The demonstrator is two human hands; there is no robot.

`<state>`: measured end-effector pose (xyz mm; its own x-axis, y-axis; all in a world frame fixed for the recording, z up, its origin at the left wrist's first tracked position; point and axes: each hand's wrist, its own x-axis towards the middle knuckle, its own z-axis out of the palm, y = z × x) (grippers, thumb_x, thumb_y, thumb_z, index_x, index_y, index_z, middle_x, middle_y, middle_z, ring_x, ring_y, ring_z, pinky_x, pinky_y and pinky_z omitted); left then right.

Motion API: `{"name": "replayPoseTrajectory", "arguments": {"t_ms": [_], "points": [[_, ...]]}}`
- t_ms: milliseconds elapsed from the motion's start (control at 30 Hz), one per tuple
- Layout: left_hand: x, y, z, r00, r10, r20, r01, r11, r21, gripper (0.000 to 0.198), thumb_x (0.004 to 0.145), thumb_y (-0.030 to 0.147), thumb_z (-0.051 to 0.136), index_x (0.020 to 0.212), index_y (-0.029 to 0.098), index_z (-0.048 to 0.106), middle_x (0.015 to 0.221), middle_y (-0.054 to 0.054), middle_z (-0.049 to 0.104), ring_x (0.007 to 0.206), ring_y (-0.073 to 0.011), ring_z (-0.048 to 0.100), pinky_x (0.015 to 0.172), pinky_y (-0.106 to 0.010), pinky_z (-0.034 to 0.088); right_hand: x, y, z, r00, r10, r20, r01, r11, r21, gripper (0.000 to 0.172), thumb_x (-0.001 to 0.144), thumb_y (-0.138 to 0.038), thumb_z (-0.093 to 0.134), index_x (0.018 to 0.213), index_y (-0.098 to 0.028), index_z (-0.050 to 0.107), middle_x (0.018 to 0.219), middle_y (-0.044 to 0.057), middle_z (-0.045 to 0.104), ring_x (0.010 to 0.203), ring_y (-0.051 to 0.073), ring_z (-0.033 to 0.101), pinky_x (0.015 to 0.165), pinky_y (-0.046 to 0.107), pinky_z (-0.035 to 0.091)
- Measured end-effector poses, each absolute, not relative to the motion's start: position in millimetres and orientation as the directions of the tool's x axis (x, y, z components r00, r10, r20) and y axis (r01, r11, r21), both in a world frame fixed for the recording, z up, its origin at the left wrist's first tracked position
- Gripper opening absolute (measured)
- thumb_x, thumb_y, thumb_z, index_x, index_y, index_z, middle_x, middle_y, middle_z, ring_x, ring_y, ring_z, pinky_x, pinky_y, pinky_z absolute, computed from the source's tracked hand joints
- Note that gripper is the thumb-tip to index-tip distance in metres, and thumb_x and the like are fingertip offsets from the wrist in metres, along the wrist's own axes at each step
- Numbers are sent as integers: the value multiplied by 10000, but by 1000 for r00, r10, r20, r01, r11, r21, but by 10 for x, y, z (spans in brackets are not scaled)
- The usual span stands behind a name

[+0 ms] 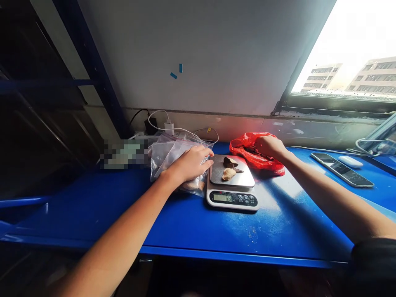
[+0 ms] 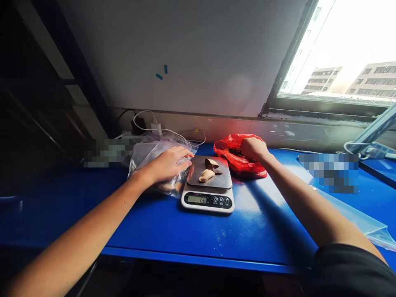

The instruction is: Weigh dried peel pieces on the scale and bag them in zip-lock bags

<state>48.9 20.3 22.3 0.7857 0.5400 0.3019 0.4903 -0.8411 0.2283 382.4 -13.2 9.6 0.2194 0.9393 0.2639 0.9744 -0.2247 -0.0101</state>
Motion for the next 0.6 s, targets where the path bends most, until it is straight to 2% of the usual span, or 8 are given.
{"name": "replayPoseTrajectory", "arguments": {"t_ms": [67, 133, 200, 233, 300, 400, 467, 600], "points": [[487, 193, 229, 792, 536, 294, 489, -844, 222, 280, 936, 263, 487, 1145, 159, 641, 1192, -85, 660, 1172, -231, 578, 1042, -388, 447, 3745, -286, 119, 209, 923, 323, 978, -190, -88, 283, 901, -264, 403, 889, -191, 676, 853, 91, 713, 799, 194, 666, 683, 302, 512], [490, 182, 238, 801, 532, 276, 490, -846, 208, 280, 935, 254, 486, 1147, 157, 640, 1194, -86, 661, 1170, -232, 579, 1040, -387, 447, 3637, -514, 103, 180, 907, 381, 962, -82, -260, 292, 939, -316, 368, 964, -196, 633, 910, 78, 712, 789, 163, 665, 687, 281, 526], [499, 172, 249, 807, 532, 258, 496, -846, 195, 285, 934, 252, 485, 1155, 156, 637, 1198, -85, 661, 1172, -233, 578, 1039, -384, 445, 3493, -771, 63, 168, 895, 413, 839, 90, -536, 266, 932, -400, 439, 956, -196, 608, 883, 73, 702, 756, 158, 666, 669, 280, 536], [504, 167, 257, 808, 533, 252, 499, -846, 189, 290, 934, 256, 484, 1160, 156, 636, 1203, -84, 660, 1177, -233, 576, 1042, -384, 443, 3409, -888, 46, 168, 897, 409, 764, 144, -629, 267, 919, -431, 479, 951, -199, 606, 863, 69, 696, 741, 159, 666, 648, 281, 536], [509, 157, 282, 807, 537, 245, 506, -843, 182, 304, 935, 264, 480, 1172, 155, 635, 1215, -83, 657, 1190, -236, 570, 1054, -386, 433, 3239, -1064, 36, 168, 908, 384, 654, 189, -733, 269, 906, -457, 524, 970, -207, 597, 820, 54, 682, 687, 155, 660, 599, 280, 530], [486, 144, 345, 800, 557, 223, 526, -830, 186, 336, 932, 275, 476, 1210, 156, 623, 1258, -79, 644, 1210, -233, 561, 1068, -372, 423, 3043, -1149, 72, 155, 909, 388, 575, 236, -784, 249, 917, -444, 525, 1006, -216, 569, 732, 17, 650, 606, 140, 639, 555, 273, 514], [447, 143, 389, 798, 572, 190, 542, -819, 189, 358, 933, 298, 473, 1232, 163, 616, 1277, -73, 638, 1204, -228, 567, 1069, -356, 424, 2982, -1127, 85, 117, 903, 413, 595, 270, -757, 244, 923, -433, 517, 992, -209, 583, 692, 4, 632, 590, 129, 618, 559, 267, 500], [374, 165, 428, 798, 591, 123, 567, -803, 183, 376, 941, 326, 450, 1250, 184, 611, 1277, -62, 639, 1188, -224, 577, 1082, -343, 412, 2971, -1077, 25, 16, 892, 452, 793, 264, -549, 256, 923, -390, 520, 957, -192, 678, 801, 38, 694, 615, 114, 600, 591, 268, 467]]}}
